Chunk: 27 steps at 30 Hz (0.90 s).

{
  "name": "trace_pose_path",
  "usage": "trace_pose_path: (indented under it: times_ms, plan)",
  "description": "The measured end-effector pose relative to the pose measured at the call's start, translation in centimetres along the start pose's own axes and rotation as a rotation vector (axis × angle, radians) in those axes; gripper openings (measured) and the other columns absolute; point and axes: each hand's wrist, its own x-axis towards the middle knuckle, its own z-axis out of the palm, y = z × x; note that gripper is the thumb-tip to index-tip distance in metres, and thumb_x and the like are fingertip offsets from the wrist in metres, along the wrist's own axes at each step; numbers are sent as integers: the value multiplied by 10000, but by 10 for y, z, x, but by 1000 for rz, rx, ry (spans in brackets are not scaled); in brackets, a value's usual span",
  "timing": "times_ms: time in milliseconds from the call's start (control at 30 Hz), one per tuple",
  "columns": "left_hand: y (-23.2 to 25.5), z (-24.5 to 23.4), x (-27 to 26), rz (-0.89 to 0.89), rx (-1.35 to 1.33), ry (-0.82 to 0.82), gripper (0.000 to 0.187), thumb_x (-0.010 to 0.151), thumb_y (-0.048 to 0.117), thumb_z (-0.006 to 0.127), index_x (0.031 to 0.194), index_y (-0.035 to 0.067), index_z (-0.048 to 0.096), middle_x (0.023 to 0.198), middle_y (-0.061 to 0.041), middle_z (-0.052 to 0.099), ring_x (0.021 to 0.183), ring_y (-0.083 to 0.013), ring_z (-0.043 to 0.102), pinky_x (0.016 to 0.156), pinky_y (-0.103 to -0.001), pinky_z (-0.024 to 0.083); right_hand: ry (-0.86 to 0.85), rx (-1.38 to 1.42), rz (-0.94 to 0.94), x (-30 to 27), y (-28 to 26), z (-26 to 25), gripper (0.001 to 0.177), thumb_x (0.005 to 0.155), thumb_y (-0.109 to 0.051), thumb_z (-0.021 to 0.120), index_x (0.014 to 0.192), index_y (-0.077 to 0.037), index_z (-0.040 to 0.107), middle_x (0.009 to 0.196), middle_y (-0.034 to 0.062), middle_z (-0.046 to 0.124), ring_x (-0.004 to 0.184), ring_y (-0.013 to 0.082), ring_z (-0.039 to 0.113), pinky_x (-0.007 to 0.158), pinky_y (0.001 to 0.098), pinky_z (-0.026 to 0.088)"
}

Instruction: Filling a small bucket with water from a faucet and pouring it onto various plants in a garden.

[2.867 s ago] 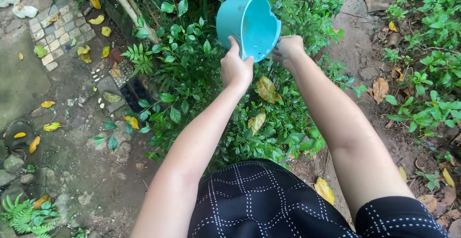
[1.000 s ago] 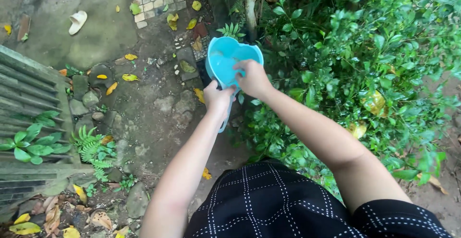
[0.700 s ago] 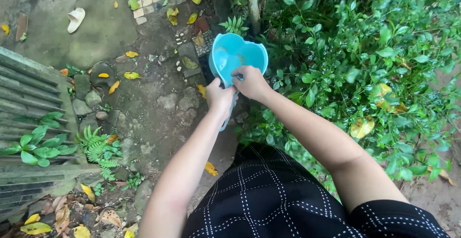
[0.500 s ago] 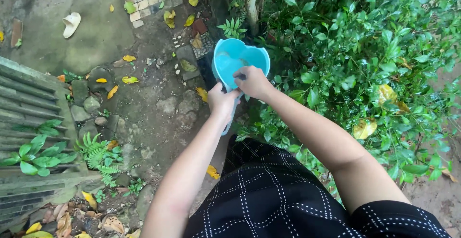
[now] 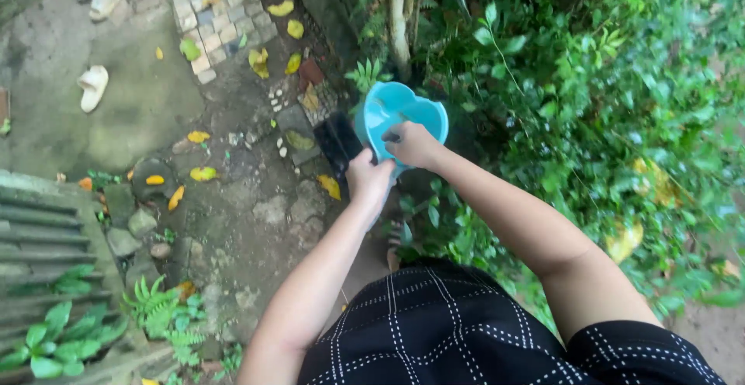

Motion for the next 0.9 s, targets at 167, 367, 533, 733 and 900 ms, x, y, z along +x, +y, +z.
trace_pose_path:
  times_ms: [167,367,533,733,900]
  plan:
    - [30,-2,50,75,224,-72,212,746,155,727,922,37,723,747,-110,752,662,-175,736,616,-353,567,-91,-189,80,77,28,-8,289,811,-254,680,1009,-74,790,971,212,748,910,393,728,853,473,570]
    - [63,-3,97,49,227,-180,220,740,178,729,903,35,691,736,-99,751,648,-190,740,605,-357,578,-177,-170,277,139,33,-23,323,830,-322,665,924,-38,785,897,234,753,824,406,736,783,500,578]
    - [67,3,127,156,271,-221,211,750,181,737,884,25,690,720,-103,749,634,-196,742,613,-348,571,104,-236,148,170,95,-24,276,787,-275,716,939,-57,794,877,224,743,798,380,726,766,468,585]
    - [68,9,161,107,282,-328,414,759,163,716,1162,107,644,706,-98,740,581,-183,723,575,-335,568,98,135,800,166,92,-32,231,851,-175,702,874,48,760,840,151,754,769,282,754,777,416,620]
    - [41,25,207,-146,105,-367,300,783,82,732,1072,5,749,828,-111,751,618,-186,709,528,-341,593,137,1543,826,176,126,-37,242,1015,-129,533,1102,77,625,1002,189,728,902,291,756,849,443,651]
